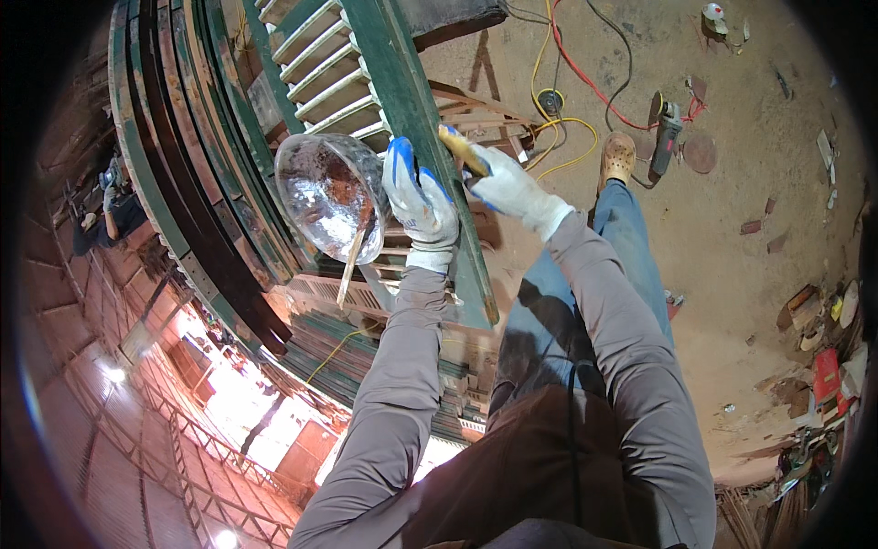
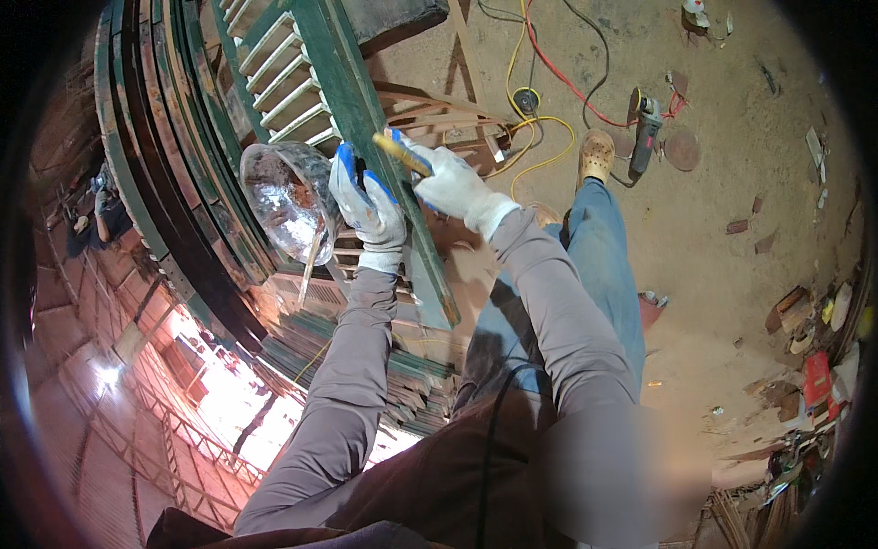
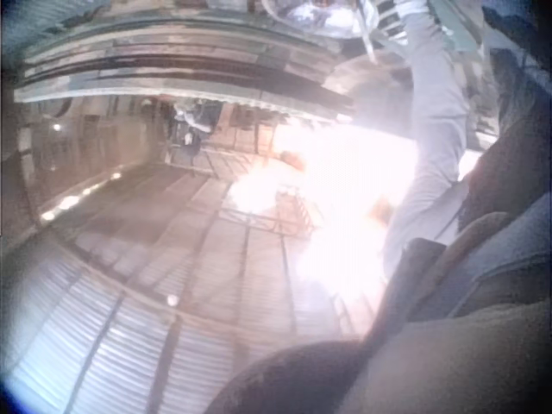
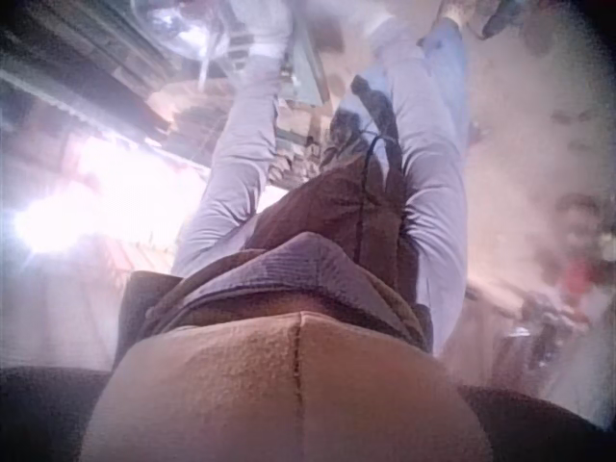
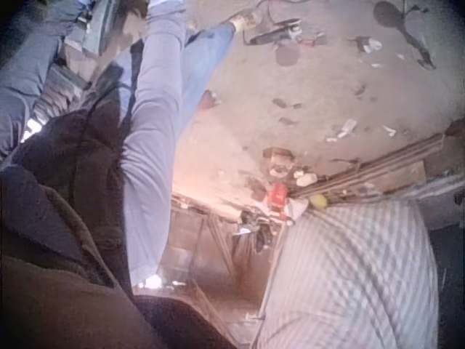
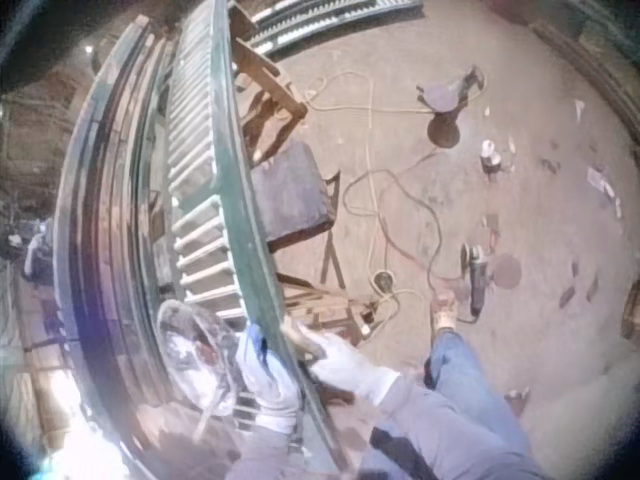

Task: The person applies a reddish-brown wood stain to a green slatted wooden frame using a yellow-handled brush. They repeatedly dip the brush into a small bowl of stain and coat the frame's surfaces, then flip the frame to work on the other side.

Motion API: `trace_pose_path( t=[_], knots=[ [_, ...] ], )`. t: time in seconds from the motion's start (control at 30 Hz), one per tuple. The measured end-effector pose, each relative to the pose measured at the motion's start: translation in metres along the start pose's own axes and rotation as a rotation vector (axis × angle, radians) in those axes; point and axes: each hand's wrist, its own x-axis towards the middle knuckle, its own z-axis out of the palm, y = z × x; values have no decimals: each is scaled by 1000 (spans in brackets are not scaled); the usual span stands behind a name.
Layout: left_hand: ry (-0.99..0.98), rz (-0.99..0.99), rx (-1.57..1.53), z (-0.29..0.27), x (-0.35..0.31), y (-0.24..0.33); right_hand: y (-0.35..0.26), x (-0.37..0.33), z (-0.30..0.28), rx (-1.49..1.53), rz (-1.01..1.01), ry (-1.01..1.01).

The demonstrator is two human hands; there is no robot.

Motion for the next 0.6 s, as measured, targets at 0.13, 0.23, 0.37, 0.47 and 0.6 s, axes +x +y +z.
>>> trace_pose_path(
  t=[0.13,0.23,0.37,0.47,0.6],
  knots=[
    [10,-23,107,0,2,7,14,-35,-1,-330,-139,-3],
    [62,-105,20,2,-5,4,10,-50,-9,-452,-129,-68],
    [54,-96,-9,5,-5,0,-3,-24,-13,-390,-237,110],
    [70,-83,0,7,-5,1,-8,4,-15,-456,-328,144],
    [76,-129,-52,8,-5,2,0,-5,-7,-464,-275,76]
  ],
)
